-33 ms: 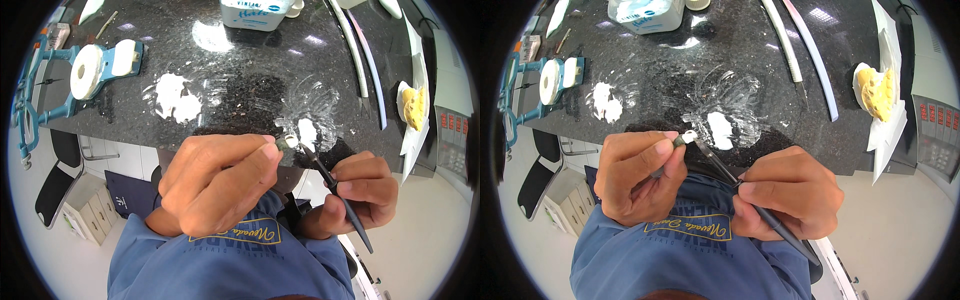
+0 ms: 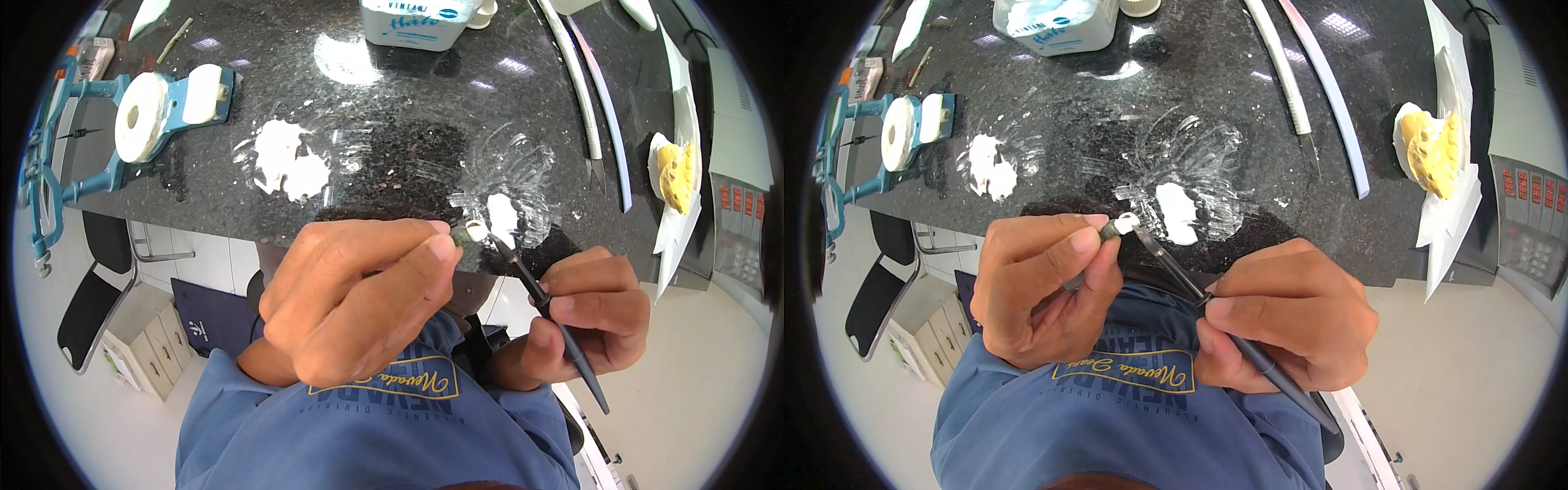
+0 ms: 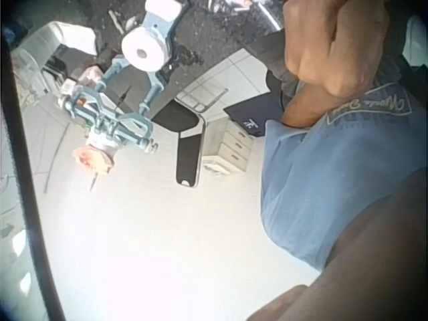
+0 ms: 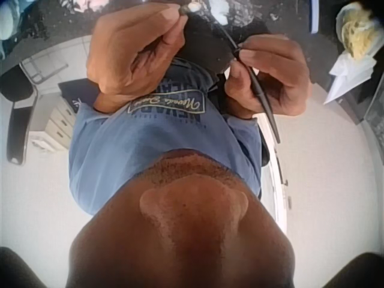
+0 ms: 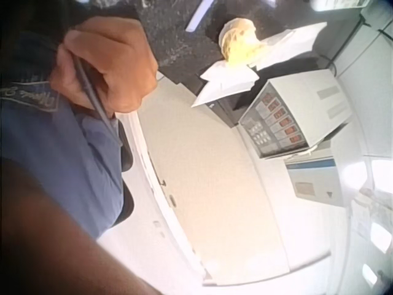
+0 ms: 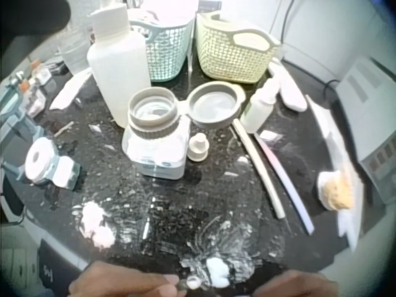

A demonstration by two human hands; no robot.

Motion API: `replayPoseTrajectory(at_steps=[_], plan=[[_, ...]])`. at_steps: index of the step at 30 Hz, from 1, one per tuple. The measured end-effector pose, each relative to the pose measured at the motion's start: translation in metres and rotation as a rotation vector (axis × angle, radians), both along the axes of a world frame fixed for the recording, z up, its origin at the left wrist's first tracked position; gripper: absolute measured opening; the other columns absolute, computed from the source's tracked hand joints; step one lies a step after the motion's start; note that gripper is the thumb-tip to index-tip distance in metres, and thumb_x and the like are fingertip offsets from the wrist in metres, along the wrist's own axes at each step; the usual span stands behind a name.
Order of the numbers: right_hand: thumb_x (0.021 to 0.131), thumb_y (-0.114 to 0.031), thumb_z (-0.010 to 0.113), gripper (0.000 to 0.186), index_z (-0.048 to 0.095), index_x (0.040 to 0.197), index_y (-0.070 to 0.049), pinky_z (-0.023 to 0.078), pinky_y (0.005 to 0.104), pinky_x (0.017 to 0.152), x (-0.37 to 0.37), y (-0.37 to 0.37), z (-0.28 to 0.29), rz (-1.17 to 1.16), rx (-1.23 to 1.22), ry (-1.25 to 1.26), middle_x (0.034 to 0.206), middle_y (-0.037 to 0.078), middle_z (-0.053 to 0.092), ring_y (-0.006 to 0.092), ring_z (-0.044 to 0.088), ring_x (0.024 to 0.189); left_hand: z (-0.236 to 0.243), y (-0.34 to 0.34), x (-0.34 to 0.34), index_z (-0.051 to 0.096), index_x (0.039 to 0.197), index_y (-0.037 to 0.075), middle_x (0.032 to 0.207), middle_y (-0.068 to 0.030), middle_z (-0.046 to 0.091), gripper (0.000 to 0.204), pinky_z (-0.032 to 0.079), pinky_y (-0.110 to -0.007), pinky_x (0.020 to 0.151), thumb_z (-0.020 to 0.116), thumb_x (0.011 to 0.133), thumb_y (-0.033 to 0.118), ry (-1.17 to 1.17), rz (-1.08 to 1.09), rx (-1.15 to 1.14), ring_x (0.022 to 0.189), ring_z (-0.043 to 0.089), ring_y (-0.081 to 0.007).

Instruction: The person applies white paste onto a small dental component using a brush and then refines the application with a small pointed tool.

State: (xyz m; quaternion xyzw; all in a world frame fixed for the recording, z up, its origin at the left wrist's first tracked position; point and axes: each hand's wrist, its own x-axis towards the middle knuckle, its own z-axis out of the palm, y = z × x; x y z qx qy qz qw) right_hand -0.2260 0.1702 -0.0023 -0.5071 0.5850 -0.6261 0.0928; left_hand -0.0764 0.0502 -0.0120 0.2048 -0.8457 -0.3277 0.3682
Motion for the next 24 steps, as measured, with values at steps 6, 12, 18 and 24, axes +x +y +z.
replayPoseTrajectory(at_steps=[6,12,18,24], plan=[[0.063,0.002,0.079,0.025,0.064,0.082,0.002,0.048,0.0267,0.049,-0.0004,-0.0015,-0.0001,0.011,0.001,0.032,0.070,0.013,0.062,0.0200,0.064,0.056,-0.0031,-0.0008,-0.0009,0.061,0.101,0.003,0.086,-0.0129,0.066,0.039,0.052,-0.026,0.059,0.076,0.069,-0.013,0.032,-0.007,-0.017,0.072,0.064,-0.0202],[0.062,0.002,0.079,0.025,0.064,0.082,0.002,0.049,0.0266,0.049,0.0003,-0.0004,0.0000,0.003,0.010,0.022,0.070,0.013,0.062,0.0201,0.063,0.056,-0.0047,-0.0007,-0.0013,0.061,0.101,0.003,0.086,-0.0133,0.067,0.040,0.051,-0.026,0.059,0.076,0.068,-0.013,0.052,-0.004,-0.027,0.071,0.063,-0.0196],[0.063,0.002,0.079,0.024,0.064,0.082,0.002,0.049,0.0270,0.051,0.0005,0.0006,0.0013,-0.002,0.013,-0.017,0.071,0.012,0.062,0.0201,0.064,0.057,-0.0016,-0.0013,-0.0012,0.061,0.100,0.003,0.086,-0.0128,0.066,0.039,0.052,-0.026,0.059,0.077,0.067,-0.012,0.033,-0.008,-0.023,0.071,0.064,-0.0203],[0.063,0.001,0.080,0.024,0.064,0.081,0.001,0.049,0.0270,0.051,0.0001,0.0006,0.0007,0.014,0.027,0.019,0.071,0.012,0.062,0.0204,0.064,0.058,-0.0038,-0.0011,-0.0021,0.061,0.099,0.002,0.085,-0.0128,0.066,0.038,0.052,-0.027,0.059,0.076,0.067,-0.013,0.050,-0.002,-0.027,0.071,0.064,-0.0205]])
